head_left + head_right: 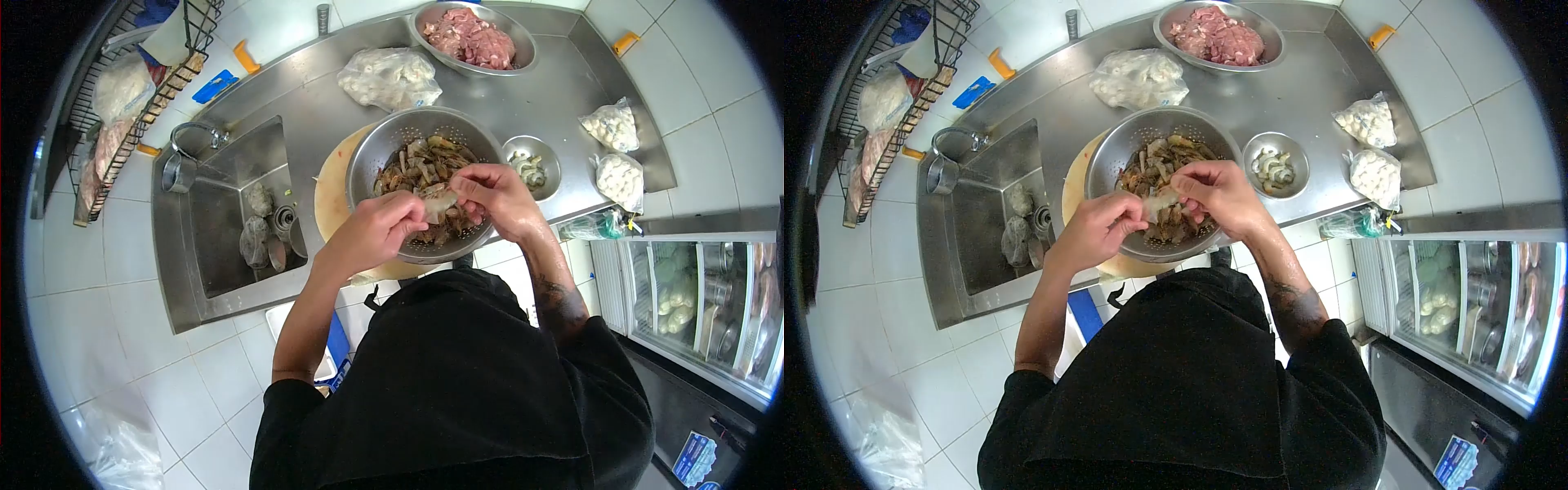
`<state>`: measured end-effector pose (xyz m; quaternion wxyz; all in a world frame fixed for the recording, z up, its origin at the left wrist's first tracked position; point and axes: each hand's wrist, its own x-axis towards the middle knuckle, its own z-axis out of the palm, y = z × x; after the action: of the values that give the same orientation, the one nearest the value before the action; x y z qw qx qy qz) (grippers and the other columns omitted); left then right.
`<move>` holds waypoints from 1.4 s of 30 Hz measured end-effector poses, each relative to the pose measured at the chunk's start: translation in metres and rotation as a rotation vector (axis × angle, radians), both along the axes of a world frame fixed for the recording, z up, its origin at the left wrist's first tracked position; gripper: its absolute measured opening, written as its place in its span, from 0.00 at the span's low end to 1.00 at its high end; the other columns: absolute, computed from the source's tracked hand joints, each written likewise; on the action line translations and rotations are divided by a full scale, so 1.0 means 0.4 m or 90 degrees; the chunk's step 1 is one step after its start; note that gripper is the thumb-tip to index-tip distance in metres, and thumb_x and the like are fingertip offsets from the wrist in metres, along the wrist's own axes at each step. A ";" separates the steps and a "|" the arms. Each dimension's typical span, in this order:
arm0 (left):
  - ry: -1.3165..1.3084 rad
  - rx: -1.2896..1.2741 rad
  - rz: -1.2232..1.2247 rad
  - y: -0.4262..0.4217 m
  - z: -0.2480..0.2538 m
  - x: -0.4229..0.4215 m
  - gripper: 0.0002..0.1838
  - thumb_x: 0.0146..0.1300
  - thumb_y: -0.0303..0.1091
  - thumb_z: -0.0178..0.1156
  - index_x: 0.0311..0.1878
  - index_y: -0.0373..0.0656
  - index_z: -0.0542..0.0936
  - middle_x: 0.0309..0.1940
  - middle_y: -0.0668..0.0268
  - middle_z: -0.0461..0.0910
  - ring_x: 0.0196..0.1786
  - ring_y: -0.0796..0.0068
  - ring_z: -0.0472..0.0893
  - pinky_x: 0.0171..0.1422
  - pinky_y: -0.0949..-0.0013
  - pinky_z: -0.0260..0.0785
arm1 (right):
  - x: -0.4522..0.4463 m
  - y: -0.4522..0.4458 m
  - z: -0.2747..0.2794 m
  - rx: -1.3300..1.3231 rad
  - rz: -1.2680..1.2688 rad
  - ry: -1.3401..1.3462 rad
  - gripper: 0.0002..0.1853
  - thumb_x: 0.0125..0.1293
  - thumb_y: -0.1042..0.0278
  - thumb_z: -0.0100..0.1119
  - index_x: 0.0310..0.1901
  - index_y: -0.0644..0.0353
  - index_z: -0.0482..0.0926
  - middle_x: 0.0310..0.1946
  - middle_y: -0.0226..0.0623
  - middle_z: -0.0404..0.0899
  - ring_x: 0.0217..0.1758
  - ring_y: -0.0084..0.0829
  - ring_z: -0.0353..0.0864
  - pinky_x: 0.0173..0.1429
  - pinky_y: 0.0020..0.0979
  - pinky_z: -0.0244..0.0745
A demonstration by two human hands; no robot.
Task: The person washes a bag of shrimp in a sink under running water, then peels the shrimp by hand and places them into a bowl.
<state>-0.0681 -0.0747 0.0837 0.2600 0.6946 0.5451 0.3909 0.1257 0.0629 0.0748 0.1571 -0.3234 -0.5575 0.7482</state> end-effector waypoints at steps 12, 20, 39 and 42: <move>-0.187 -0.061 0.148 0.090 -0.130 0.014 0.21 0.63 0.38 0.71 0.56 0.40 0.83 0.44 0.61 0.87 0.36 0.78 0.82 0.40 0.72 0.75 | -0.028 0.038 -0.051 0.255 0.032 0.014 0.07 0.70 0.72 0.64 0.46 0.63 0.85 0.34 0.30 0.82 0.28 0.16 0.76 0.30 0.23 0.74; -0.611 -0.216 0.318 0.097 -0.150 0.073 0.12 0.70 0.34 0.64 0.47 0.34 0.85 0.31 0.68 0.83 0.27 0.81 0.79 0.28 0.78 0.70 | -0.063 0.019 -0.087 0.496 -0.036 0.063 0.07 0.66 0.76 0.65 0.45 0.60 0.87 0.37 0.35 0.81 0.33 0.23 0.80 0.31 0.24 0.76; 0.078 -0.189 0.162 0.090 -0.197 -0.042 0.21 0.62 0.34 0.68 0.58 0.44 0.77 0.53 0.55 0.75 0.54 0.55 0.78 0.59 0.56 0.72 | 0.287 0.343 -0.254 0.651 -0.204 -0.365 0.23 0.70 0.67 0.63 0.65 0.61 0.76 0.38 0.37 0.84 0.38 0.26 0.80 0.44 0.29 0.76; -0.040 -0.128 0.122 0.028 -0.231 -0.155 0.19 0.67 0.33 0.63 0.60 0.44 0.77 0.51 0.56 0.80 0.54 0.55 0.81 0.56 0.57 0.75 | 0.335 0.328 -0.313 0.681 -0.222 -0.458 0.25 0.66 0.72 0.63 0.66 0.60 0.75 0.41 0.40 0.84 0.39 0.30 0.81 0.45 0.33 0.77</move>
<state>-0.1299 -0.0636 -0.0087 0.3066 0.5973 0.6370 0.3787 0.2596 0.1942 -0.0505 0.2188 -0.5158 -0.8090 0.1779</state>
